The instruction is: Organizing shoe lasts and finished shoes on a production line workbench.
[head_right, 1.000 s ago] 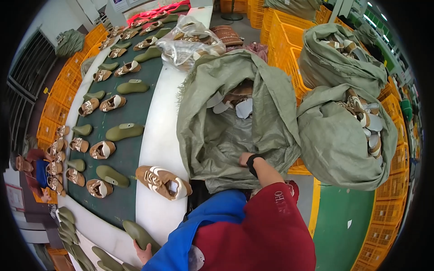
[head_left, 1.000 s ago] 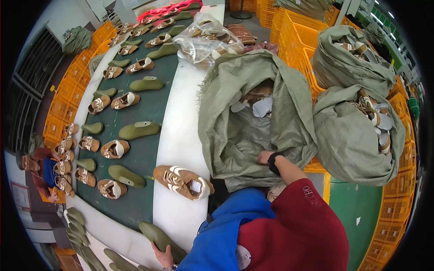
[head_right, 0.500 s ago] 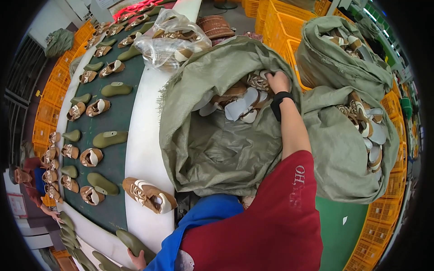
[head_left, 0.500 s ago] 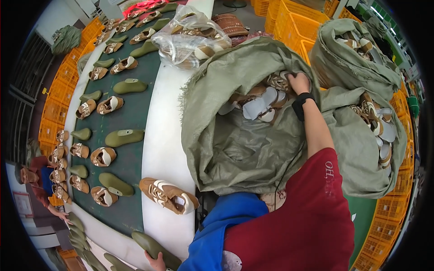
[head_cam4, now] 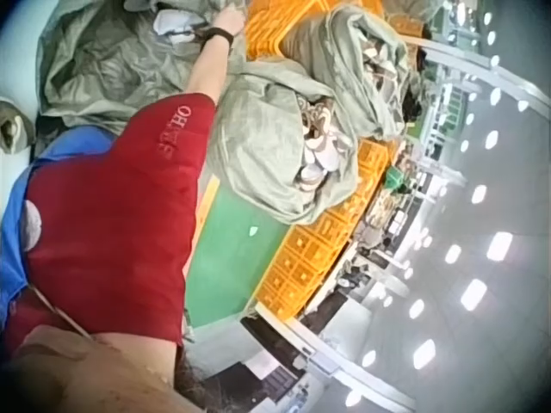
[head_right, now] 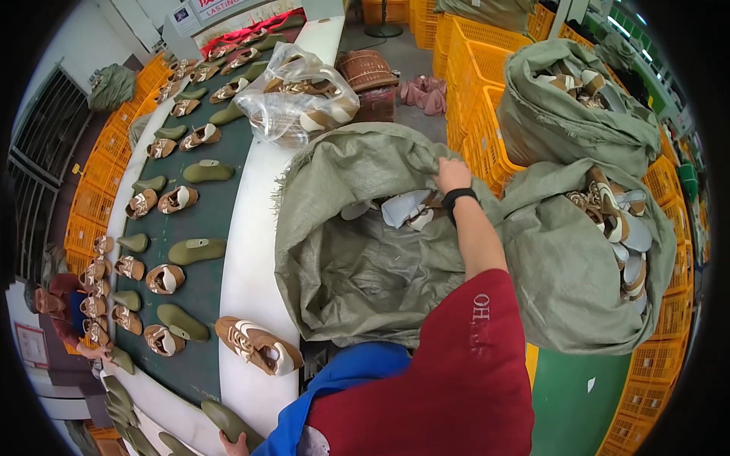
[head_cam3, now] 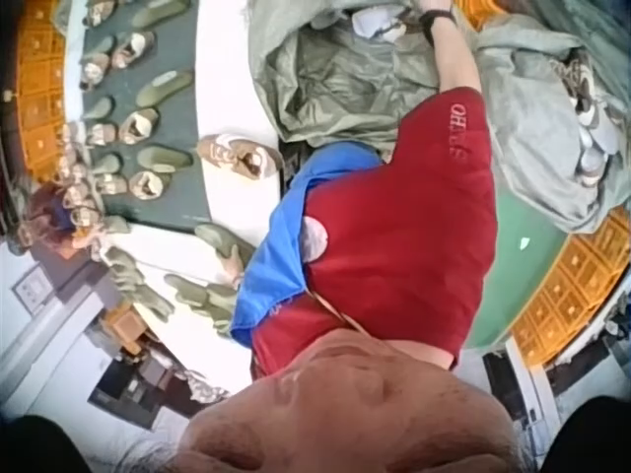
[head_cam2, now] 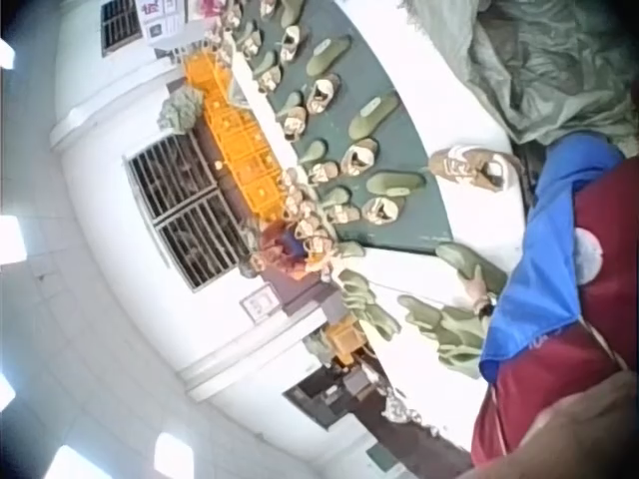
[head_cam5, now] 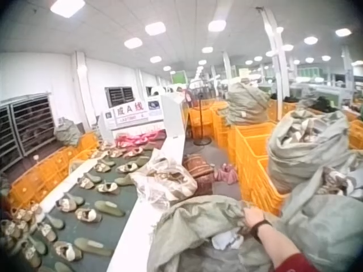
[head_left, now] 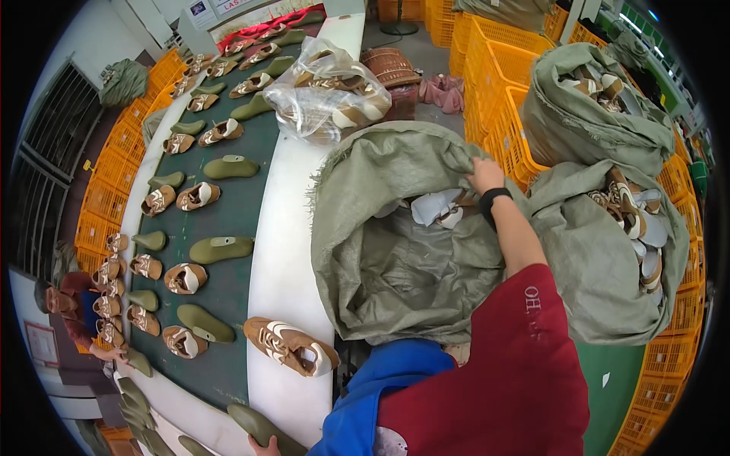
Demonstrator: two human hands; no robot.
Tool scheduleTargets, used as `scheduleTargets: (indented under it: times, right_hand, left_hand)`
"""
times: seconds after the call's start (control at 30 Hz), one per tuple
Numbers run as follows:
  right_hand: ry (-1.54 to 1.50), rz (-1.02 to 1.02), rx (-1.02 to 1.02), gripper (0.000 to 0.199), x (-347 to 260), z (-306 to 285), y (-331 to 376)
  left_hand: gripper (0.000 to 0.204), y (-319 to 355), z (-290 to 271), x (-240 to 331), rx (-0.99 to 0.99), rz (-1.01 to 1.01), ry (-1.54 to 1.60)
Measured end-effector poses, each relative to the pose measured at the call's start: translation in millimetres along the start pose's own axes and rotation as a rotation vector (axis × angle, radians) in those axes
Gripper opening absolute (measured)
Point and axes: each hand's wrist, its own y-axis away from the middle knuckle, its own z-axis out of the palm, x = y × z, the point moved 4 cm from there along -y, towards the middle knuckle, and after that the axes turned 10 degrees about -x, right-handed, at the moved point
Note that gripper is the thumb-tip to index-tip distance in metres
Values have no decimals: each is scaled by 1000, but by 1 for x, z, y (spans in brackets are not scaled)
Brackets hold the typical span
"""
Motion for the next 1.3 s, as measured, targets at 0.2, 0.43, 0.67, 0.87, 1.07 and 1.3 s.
scheduleTargets:
  times: [0.2,0.43,0.67,0.87,1.07,1.3]
  right_hand:
    - [-63,-428,-28,51,-65,-20,104]
    - [-594,-750,-629,54,-157,63,258]
    - [-1109,-401,72,20,-85,-137,148]
    - [-1678,-271,-347,29,-17,-147,95]
    - [-1322,18,-207,38,15,-138,41]
    - [274,-15,341,74,-30,-148,53]
  left_hand:
    - [83,-31,23,-55,12,97,254]
    - [82,-34,21,-40,50,116,186]
    - [75,-74,55,-102,131,113,294]
    - [71,-70,51,-101,193,197,276]
    - [71,-59,44,-90,201,190,286]
    - [71,-63,45,-98,214,205,287]
